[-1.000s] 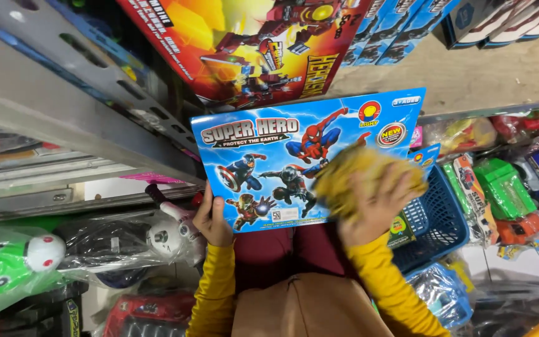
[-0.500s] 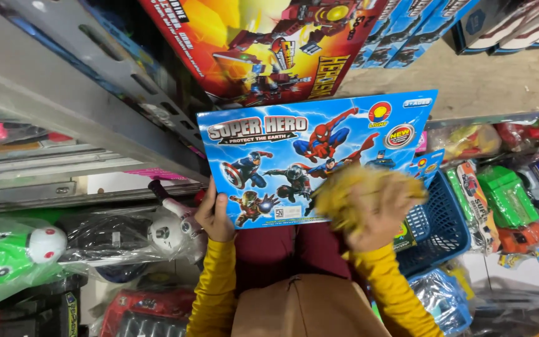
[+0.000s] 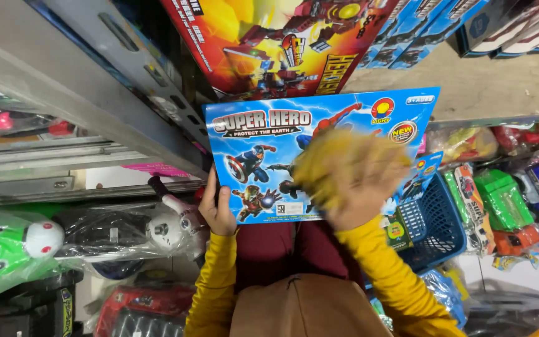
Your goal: Cleaning and wiping toy boxes and action figures in a retail store using a cleaning cloth.
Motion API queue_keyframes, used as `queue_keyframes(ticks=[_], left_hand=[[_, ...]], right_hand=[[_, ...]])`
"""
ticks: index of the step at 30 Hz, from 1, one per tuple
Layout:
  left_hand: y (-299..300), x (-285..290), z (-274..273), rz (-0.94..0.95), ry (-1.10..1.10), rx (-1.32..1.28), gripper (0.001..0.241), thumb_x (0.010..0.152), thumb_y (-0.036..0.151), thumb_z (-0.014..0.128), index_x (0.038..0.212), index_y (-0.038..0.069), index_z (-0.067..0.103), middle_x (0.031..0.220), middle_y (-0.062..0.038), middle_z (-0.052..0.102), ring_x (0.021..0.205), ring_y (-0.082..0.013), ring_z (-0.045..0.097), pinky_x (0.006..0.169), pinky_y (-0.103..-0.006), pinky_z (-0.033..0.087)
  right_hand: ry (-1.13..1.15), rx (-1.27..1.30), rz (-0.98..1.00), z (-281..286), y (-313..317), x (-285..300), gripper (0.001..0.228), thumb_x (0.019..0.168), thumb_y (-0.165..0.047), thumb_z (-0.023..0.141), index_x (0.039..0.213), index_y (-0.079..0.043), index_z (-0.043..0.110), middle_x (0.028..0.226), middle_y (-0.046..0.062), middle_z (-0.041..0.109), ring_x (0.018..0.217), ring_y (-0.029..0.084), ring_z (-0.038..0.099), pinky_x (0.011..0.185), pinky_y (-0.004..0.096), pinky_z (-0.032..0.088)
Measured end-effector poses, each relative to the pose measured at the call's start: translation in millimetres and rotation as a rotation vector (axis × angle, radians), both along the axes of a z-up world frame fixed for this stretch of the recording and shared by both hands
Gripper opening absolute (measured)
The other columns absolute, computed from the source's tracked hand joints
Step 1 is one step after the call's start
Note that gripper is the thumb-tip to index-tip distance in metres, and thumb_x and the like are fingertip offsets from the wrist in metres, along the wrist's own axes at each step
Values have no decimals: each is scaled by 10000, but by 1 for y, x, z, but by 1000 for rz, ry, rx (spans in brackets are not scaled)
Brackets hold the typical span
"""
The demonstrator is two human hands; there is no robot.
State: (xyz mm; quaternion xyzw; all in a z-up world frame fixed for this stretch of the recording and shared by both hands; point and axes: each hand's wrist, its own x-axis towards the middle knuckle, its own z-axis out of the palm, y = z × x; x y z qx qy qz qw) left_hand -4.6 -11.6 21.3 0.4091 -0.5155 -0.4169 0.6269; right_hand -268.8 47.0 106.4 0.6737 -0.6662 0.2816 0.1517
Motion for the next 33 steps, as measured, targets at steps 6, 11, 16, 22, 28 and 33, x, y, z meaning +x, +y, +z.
queue_keyframes(ticks=[6,11,16,22,28,33], left_hand=[[2,3,-15,5,7,37,467,1039,48,504,1477,-114,503,1367,-151,656,1190,-163,623,1066,-293,472],[-3,-1,-4,-16,85,12,449,1068,58,478,1484,-112,493,1364,-157,651,1198,-176,624,1071,-307,475],[0,4,-5,-6,176,15,509,1129,200,369,1530,-111,404,1404,-204,625,1243,-221,626,1098,-337,465],[7,11,-25,-181,604,14,738,1127,567,259,1644,41,272,1236,-220,685,1081,-237,664,966,-362,514],[2,24,-57,-204,765,128,862,1069,667,270,1590,-14,350,1230,-171,676,1116,-239,636,1015,-358,481],[0,22,-26,-331,922,578,949,922,701,218,1399,-84,458,1281,-131,690,1188,-260,621,1063,-380,451]], right_hand=[[-177,-5,-179,55,-42,-40,609,945,-421,573,1535,-272,587,1700,220,256,1558,564,125,1241,744,60],[63,18,-58,8,-17,16,566,963,-396,556,1523,-329,602,1720,152,257,1582,534,109,1267,727,48],[160,37,184,-8,4,39,554,873,-451,618,1426,-419,620,1677,127,260,1551,514,115,1233,715,27],[-83,56,136,-21,14,81,619,860,-387,619,1476,-379,560,1689,182,263,1564,540,112,1229,744,20],[23,96,275,-9,8,89,735,730,-418,733,1452,-431,595,1642,151,310,1524,479,160,1184,731,56],[139,86,390,-20,11,92,691,735,-362,711,1406,-491,611,1668,104,321,1560,440,165,1220,734,22]])
